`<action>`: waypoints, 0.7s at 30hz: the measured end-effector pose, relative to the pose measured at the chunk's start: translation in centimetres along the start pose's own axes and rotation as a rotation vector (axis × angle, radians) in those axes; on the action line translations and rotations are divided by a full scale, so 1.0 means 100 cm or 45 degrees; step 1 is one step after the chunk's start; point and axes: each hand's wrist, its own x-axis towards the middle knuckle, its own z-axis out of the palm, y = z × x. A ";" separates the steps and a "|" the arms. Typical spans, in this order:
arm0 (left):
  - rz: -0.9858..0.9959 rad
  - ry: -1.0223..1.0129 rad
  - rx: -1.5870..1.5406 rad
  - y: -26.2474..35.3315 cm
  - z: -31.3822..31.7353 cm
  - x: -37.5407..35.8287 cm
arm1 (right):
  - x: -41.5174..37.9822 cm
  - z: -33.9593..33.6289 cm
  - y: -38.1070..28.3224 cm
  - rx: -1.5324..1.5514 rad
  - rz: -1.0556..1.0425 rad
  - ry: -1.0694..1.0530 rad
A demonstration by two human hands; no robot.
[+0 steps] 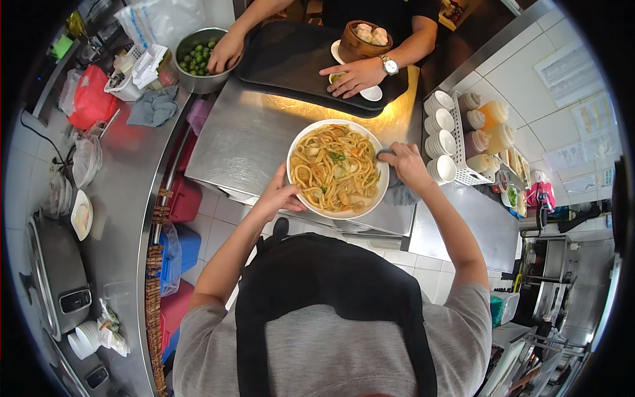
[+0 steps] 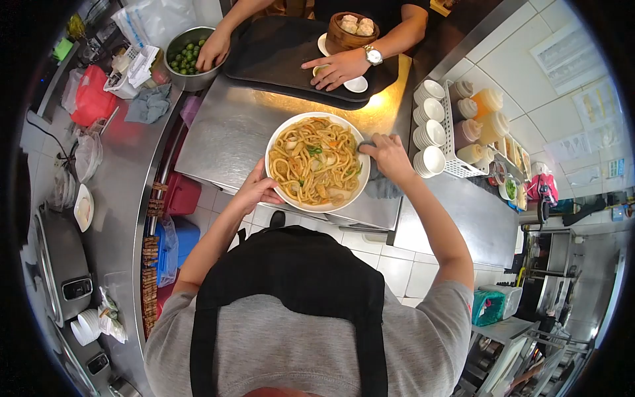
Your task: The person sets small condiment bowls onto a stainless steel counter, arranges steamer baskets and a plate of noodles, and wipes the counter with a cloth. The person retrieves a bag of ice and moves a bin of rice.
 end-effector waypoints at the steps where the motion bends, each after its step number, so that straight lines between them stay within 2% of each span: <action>1: -0.021 -0.010 0.013 0.001 -0.002 0.001 | 0.006 0.001 0.003 0.002 -0.004 0.006; 7: -0.037 -0.047 0.067 0.011 -0.008 0.006 | 0.037 0.005 0.013 0.033 -0.017 -0.019; 9: -0.047 -0.060 0.072 0.014 -0.009 0.008 | 0.042 0.009 0.021 0.472 0.020 -0.049; 10: -0.058 -0.068 0.075 0.017 -0.011 0.009 | 0.040 0.009 0.023 0.474 0.015 -0.043; 12: -0.057 -0.072 0.103 0.026 -0.019 0.014 | 0.024 0.002 0.028 0.979 0.235 0.266; 14: -0.064 -0.084 0.123 0.029 -0.022 0.016 | -0.005 -0.014 0.023 1.034 0.639 0.162; 16: -0.030 0.057 0.227 0.030 -0.024 0.017 | -0.050 0.015 0.024 0.610 0.748 0.145; 17: -0.011 0.127 0.281 0.031 -0.025 0.018 | -0.067 0.028 0.010 0.415 0.826 0.005; 18: -0.118 0.029 0.225 0.030 -0.028 0.015 | -0.078 0.037 -0.007 0.219 0.903 -0.132; 19: -0.122 0.028 0.234 0.026 -0.024 0.010 | -0.081 0.041 -0.027 0.071 0.861 0.055; 21: -0.173 0.011 0.181 0.014 -0.008 0.000 | -0.085 0.036 -0.033 0.217 0.817 0.087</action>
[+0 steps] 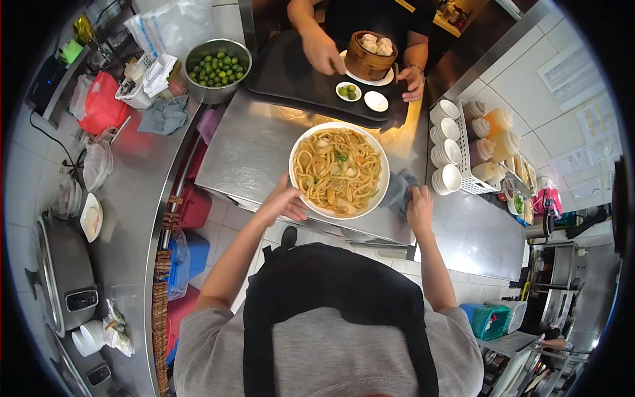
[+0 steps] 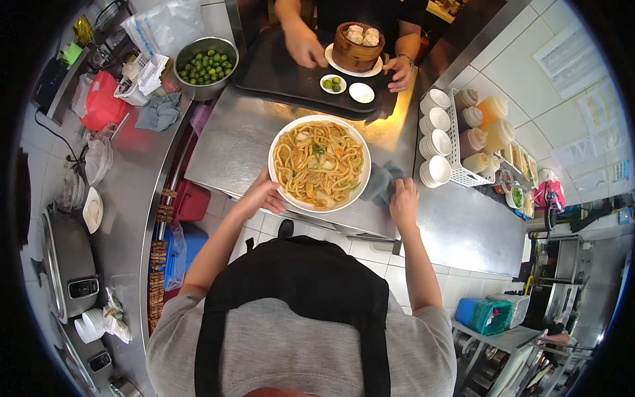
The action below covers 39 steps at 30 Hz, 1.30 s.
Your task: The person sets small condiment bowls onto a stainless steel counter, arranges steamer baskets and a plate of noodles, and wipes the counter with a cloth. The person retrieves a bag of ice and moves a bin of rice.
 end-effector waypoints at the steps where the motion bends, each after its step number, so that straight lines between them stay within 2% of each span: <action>1: 0.046 -0.003 -0.072 -0.008 0.004 0.002 | -0.003 -0.001 -0.006 0.008 0.010 -0.001; 2: 0.039 -0.006 -0.058 -0.014 0.008 0.005 | -0.004 0.001 -0.017 -0.077 -0.035 0.042; 4: 0.259 0.095 -0.192 -0.021 0.019 0.008 | -0.010 0.006 -0.028 -0.163 -0.060 0.084; 6: 0.222 0.077 -0.182 -0.022 0.019 0.009 | -0.008 0.008 -0.029 -0.166 0.011 0.084; 7: 0.212 0.083 -0.200 -0.023 0.018 0.010 | -0.005 0.004 -0.029 -0.150 -0.087 0.159; 8: 0.202 0.088 -0.213 -0.024 0.018 0.010 | -0.001 0.005 -0.022 -0.146 -0.073 0.166; 10: 0.187 0.073 -0.186 -0.021 0.020 0.009 | 0.008 0.001 -0.007 0.098 -0.107 -0.046; 11: 0.160 0.092 -0.205 -0.021 0.019 0.011 | 0.010 -0.004 -0.003 0.103 -0.080 -0.026; 13: 0.155 0.123 -0.228 -0.018 0.023 0.010 | 0.015 -0.035 -0.014 0.374 0.078 -0.206; 15: 0.173 0.123 -0.191 -0.018 0.027 0.011 | 0.013 -0.054 -0.013 0.482 -0.065 -0.142; 16: 0.196 0.167 -0.192 -0.018 0.029 0.013 | 0.011 -0.072 -0.016 0.320 -0.113 -0.131; 17: 0.211 0.150 -0.202 -0.017 0.032 0.012 | 0.007 -0.081 -0.014 0.329 -0.134 -0.085; 20: 0.159 0.113 -0.179 -0.019 0.028 0.014 | -0.008 -0.101 -0.006 0.578 -0.156 0.116; 23: 0.199 0.045 -0.220 -0.033 0.022 0.023 | -0.020 -0.128 0.012 0.629 -0.099 0.281; 28: 0.209 0.214 -0.333 -0.035 0.032 0.017 | -0.027 -0.168 0.088 0.681 0.241 0.625; 30: 0.205 0.226 -0.378 -0.030 0.044 0.008 | -0.027 -0.186 0.123 0.644 0.293 0.815; 32: 0.188 0.261 -0.434 -0.028 0.053 -0.004 | -0.025 -0.195 0.176 0.685 0.350 0.868; 34: 0.276 0.293 -0.338 -0.025 0.068 -0.016 | -0.010 -0.205 0.215 0.738 0.406 0.907; 36: 0.314 0.327 -0.357 -0.019 0.089 -0.026 | 0.007 -0.218 0.249 0.519 0.482 1.091; 39: 0.359 0.321 -0.303 -0.018 0.128 -0.035 | 0.046 -0.224 0.300 0.346 0.384 1.042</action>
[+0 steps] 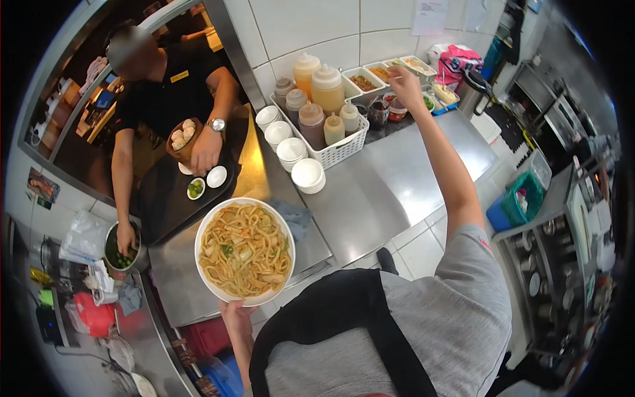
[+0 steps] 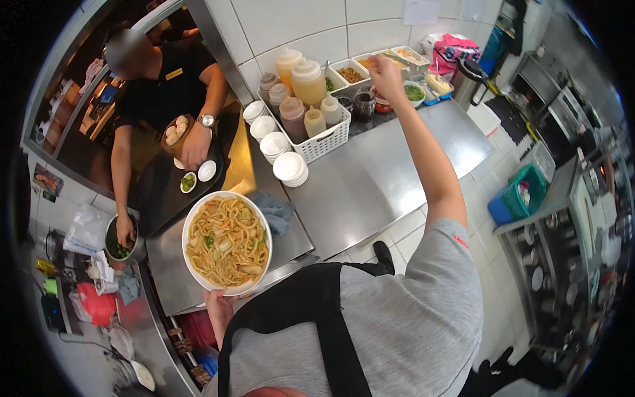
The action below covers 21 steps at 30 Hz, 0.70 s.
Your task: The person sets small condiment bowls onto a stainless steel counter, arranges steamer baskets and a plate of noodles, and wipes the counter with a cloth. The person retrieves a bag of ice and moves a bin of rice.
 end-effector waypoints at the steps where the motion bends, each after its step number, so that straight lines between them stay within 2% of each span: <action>1: 0.009 0.029 -0.020 -0.005 0.019 -0.008 | 0.015 0.009 0.012 0.019 -0.021 -0.023; 3: -0.025 -0.035 -0.013 -0.021 0.059 -0.022 | 0.044 0.030 0.035 -0.141 -0.176 -0.398; 5: -0.003 0.008 -0.044 -0.040 0.104 -0.037 | 0.069 0.060 0.057 -0.098 -0.251 -0.664; 7: -0.070 -0.050 -0.033 -0.062 0.137 -0.052 | 0.081 0.089 0.064 -0.240 -0.359 -0.843; 9: -0.112 0.014 -0.032 -0.081 0.171 -0.066 | 0.084 0.113 0.069 -0.228 -0.491 -1.029; 10: -0.147 0.005 -0.027 -0.088 0.187 -0.072 | 0.085 0.121 0.068 -0.211 -0.522 -1.059; 12: -0.188 -0.003 -0.025 -0.099 0.219 -0.084 | 0.081 0.138 0.065 -0.669 -0.770 -1.148; 13: -0.176 0.036 -0.051 -0.106 0.231 -0.086 | 0.083 0.148 0.067 -0.648 -0.814 -1.162; 15: -0.202 -0.033 -0.018 -0.117 0.255 -0.089 | 0.090 0.165 0.074 -1.027 -1.168 -1.174; 16: -0.211 -0.017 -0.013 -0.128 0.263 -0.087 | 0.091 0.169 0.074 -1.132 -1.212 -1.201; 21: -0.220 -0.003 -0.070 -0.157 0.296 -0.073 | 0.097 0.184 0.083 -1.047 -1.347 -1.180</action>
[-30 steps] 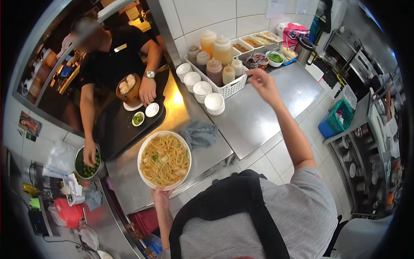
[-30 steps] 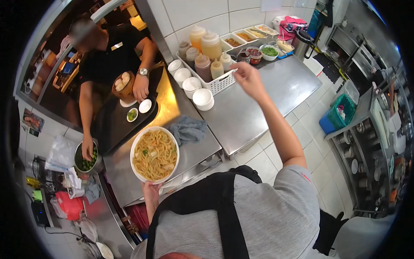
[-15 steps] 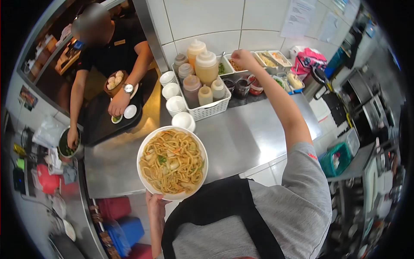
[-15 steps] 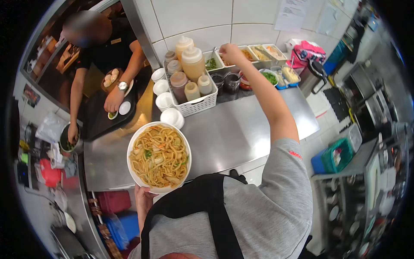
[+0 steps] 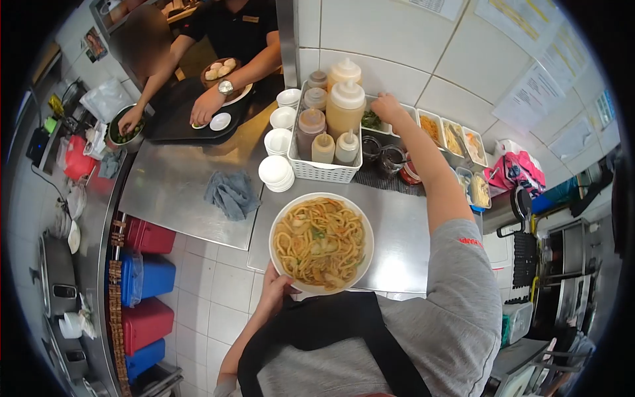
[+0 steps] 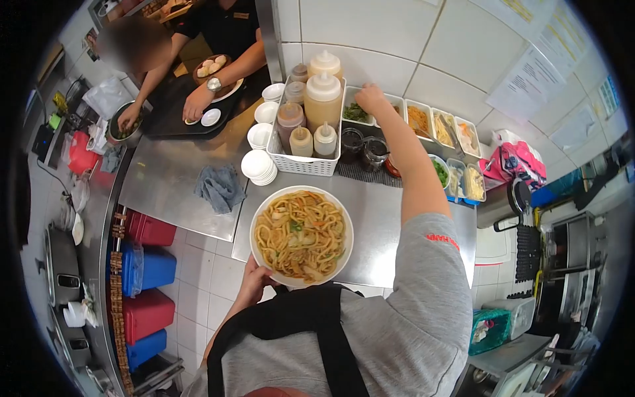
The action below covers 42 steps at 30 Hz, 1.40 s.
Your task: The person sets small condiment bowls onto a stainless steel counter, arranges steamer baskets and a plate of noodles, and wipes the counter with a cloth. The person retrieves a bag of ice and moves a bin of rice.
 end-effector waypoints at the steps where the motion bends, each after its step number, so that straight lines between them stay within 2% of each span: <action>1: -0.010 -0.006 0.001 0.000 0.005 0.003 | 0.001 0.003 0.001 0.022 -0.009 0.045; 5: -0.023 -0.091 0.039 0.004 0.017 0.009 | 0.002 -0.004 0.012 0.074 0.086 0.229; 8: 0.024 -0.215 0.143 0.010 0.016 0.012 | 0.002 -0.008 0.012 -0.075 0.066 0.370; 11: -0.022 -0.132 0.171 0.023 0.014 0.003 | 0.003 0.000 0.005 0.050 0.067 0.260; 13: 0.024 -0.030 0.194 0.022 0.000 -0.005 | -0.002 -0.001 0.000 0.249 0.112 0.111; 17: 0.115 0.099 0.147 0.024 -0.021 -0.017 | -0.015 -0.007 -0.004 0.372 0.023 0.044; 19: 0.149 0.117 0.125 0.024 -0.029 -0.020 | -0.021 -0.011 -0.005 0.600 0.045 -0.021; 26: 0.211 0.143 0.081 0.020 -0.035 -0.025 | -0.034 0.002 0.013 0.941 0.030 -0.009; 28: 0.213 0.127 0.082 0.019 -0.033 -0.025 | -0.039 0.003 0.017 1.062 0.105 0.119; 31: 0.211 0.116 0.134 0.020 -0.029 -0.026 | -0.044 0.000 0.026 1.104 0.259 0.079; 35: 0.211 0.096 0.151 0.020 -0.025 -0.024 | -0.053 0.001 0.040 1.017 0.236 0.210; 37: 0.220 0.091 0.151 0.021 -0.024 -0.025 | -0.062 -0.011 0.046 1.028 0.300 0.226; 42: 0.209 0.114 0.144 0.019 -0.026 -0.025 | -0.110 -0.069 0.044 1.044 0.174 0.319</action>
